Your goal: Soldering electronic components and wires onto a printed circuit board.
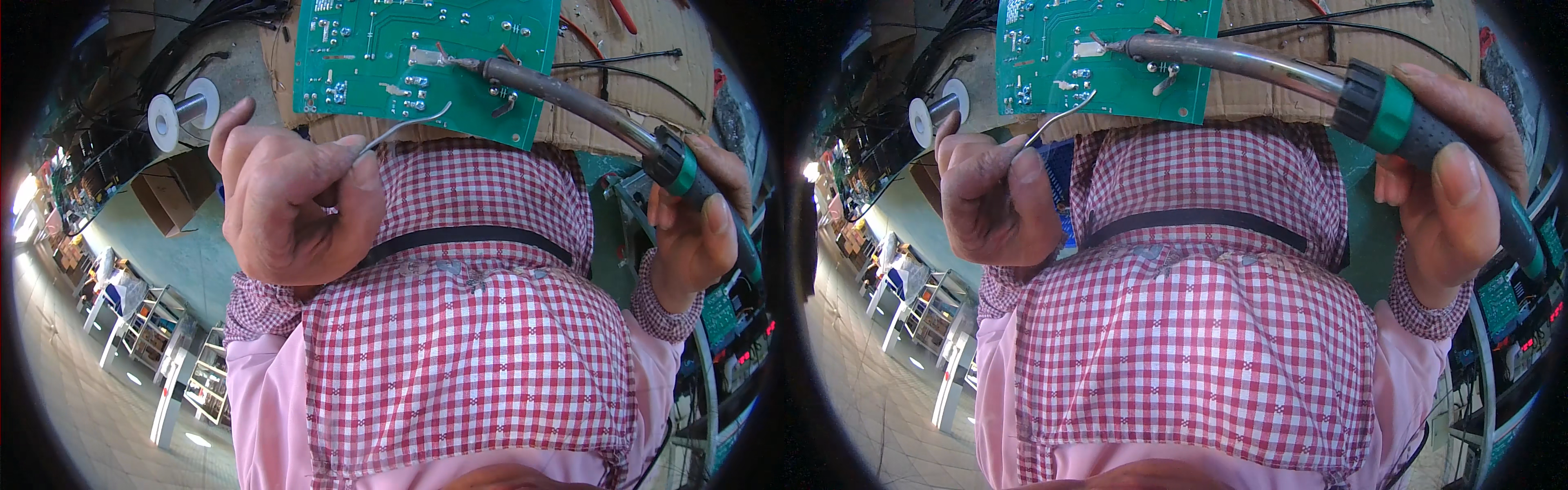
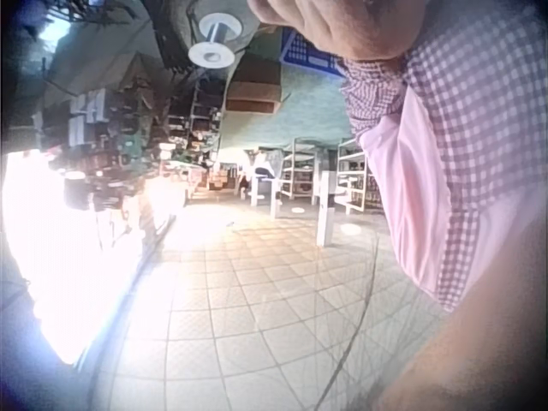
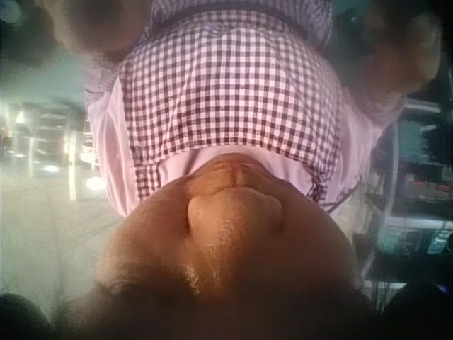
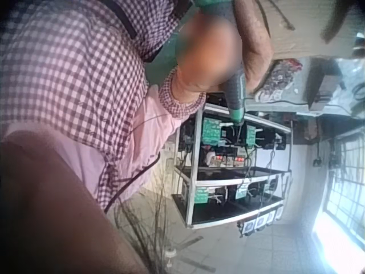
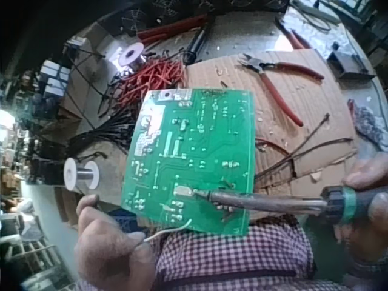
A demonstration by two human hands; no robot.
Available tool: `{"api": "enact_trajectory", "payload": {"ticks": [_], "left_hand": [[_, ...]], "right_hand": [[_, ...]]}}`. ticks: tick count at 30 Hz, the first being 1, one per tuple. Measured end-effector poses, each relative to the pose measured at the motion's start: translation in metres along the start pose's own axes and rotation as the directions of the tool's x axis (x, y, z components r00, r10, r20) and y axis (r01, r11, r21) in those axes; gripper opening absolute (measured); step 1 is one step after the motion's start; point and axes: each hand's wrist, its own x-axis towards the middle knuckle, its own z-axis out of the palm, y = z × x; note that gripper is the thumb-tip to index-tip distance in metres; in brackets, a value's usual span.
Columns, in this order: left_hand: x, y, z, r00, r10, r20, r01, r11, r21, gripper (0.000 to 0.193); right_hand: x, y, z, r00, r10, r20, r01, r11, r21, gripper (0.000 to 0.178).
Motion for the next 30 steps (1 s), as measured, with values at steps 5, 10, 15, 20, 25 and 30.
{"api": "enact_trajectory", "payload": {"ticks": [5, 10, 15, 20, 25, 30], "left_hand": [[0.013, 0.008, 0.011, 0.993, 0.115, 0.011, -0.115, 0.993, 0.023, 0.015], [0.024, 0.015, 0.023, 0.992, 0.12, 0.049, -0.122, 0.991, 0.057, 0.015], [0.03, 0.017, 0.03, 0.987, 0.151, 0.047, -0.154, 0.986, 0.061, 0.016], [0.032, 0.017, 0.032, 0.987, 0.15, 0.058, -0.154, 0.985, 0.079, 0.014], [0.033, 0.017, 0.032, 0.986, 0.142, 0.085, -0.151, 0.982, 0.115, 0.015], [0.034, 0.017, 0.032, 0.983, 0.15, 0.103, -0.162, 0.98, 0.119, 0.015]], "right_hand": [[-0.009, 0.002, -0.009, 0.995, -0.001, -0.103, 0.018, 0.986, 0.167, 0.052], [-0.017, 0.007, -0.019, 0.995, 0.022, -0.098, -0.009, 0.991, 0.133, 0.053], [-0.019, 0.015, -0.024, 0.994, 0.04, -0.106, -0.022, 0.986, 0.164, 0.052], [-0.018, 0.017, -0.025, 0.992, 0.075, -0.102, -0.055, 0.982, 0.182, 0.051], [-0.017, 0.016, -0.025, 0.991, 0.096, -0.097, -0.081, 0.985, 0.155, 0.051], [-0.013, 0.015, -0.028, 0.996, 0.076, -0.05, -0.069, 0.989, 0.131, 0.052]]}}
